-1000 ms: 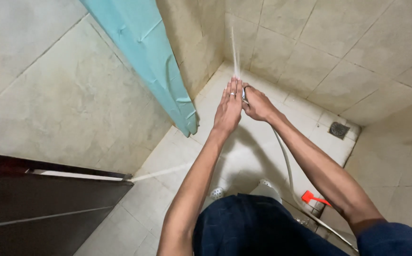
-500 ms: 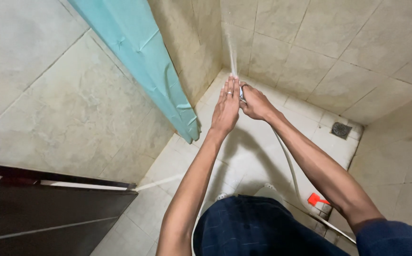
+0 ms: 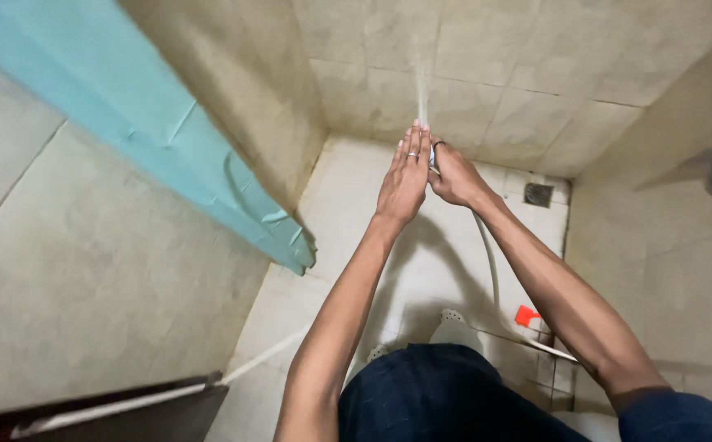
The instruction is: The person scrubs the inside of a toilet bowl with a yellow sponge, then uses a handheld bidet sprayer to rinse the toilet and the surrounding tiled walls. Finally, the person wipes the wall tiles with a green cloth.
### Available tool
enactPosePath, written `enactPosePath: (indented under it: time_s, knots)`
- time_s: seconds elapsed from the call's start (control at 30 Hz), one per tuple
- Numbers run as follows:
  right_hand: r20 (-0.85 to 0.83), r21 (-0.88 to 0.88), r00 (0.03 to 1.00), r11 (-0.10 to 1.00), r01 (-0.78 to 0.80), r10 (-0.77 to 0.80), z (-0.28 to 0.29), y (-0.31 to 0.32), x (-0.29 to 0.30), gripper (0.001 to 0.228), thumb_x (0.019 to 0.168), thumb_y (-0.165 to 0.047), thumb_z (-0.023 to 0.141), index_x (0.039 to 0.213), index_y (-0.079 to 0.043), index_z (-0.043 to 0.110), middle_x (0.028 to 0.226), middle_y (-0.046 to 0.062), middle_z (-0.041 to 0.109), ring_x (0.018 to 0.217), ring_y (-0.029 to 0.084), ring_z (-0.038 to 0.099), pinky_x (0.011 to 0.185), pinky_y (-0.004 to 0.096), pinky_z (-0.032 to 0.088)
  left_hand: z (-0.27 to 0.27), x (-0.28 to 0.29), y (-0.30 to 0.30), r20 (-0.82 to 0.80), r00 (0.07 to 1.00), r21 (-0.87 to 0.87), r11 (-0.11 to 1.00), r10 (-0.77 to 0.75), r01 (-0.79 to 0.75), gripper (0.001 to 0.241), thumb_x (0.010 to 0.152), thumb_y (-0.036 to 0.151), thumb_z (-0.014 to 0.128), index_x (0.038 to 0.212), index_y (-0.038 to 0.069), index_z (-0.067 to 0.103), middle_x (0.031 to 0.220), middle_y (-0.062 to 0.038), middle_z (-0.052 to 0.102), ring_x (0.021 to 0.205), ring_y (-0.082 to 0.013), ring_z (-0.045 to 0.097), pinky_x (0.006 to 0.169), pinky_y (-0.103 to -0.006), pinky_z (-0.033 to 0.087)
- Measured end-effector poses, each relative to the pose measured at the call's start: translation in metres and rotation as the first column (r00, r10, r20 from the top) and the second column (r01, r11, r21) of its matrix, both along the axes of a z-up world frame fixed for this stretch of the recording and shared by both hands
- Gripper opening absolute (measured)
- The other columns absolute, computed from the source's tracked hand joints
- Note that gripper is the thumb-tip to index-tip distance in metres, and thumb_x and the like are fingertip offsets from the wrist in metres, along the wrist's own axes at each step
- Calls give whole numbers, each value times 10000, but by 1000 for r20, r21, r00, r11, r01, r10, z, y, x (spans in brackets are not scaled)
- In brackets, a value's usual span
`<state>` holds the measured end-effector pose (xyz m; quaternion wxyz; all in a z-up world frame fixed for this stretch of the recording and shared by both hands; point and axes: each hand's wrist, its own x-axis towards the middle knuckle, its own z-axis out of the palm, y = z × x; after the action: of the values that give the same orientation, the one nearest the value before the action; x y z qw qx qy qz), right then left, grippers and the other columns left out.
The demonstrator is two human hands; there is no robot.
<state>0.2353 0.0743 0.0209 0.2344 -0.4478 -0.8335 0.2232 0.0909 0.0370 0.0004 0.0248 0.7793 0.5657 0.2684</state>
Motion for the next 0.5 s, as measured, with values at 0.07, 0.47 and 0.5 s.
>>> enactPosePath:
  time_s: [0.07,0.47,0.5]
  knots:
    - [43,-55,995,994,92,-90,6,-4,14,628,883,-60,639,1456,44,404,1340,322,581,1259,473,560,1025,512,477,0,16,8,-3,999,12,999,-47,47,910,789,-175,489,1617,-12,148,1701,-208,159,1566,-342,236,1292,-422,227]
    - [-81,44,956,957,286,-282,1,-20,105,633,886,-41,625,1466,63,393,1368,346,558,1289,490,543,1052,508,467,-5,108,35,-16,953,56,951,-304,304,825,862,-120,461,1619,-4,154,1700,-204,183,1564,-322,258,1300,-418,212]
    - [-126,75,954,956,283,-272,0,-24,112,651,884,-35,614,1482,72,380,1376,353,551,1289,493,541,1048,509,464,-5,116,35,-18,946,48,945,-324,324,818,865,-113,459,1616,-6,154,1693,-207,194,1559,-322,258,1297,-420,210]
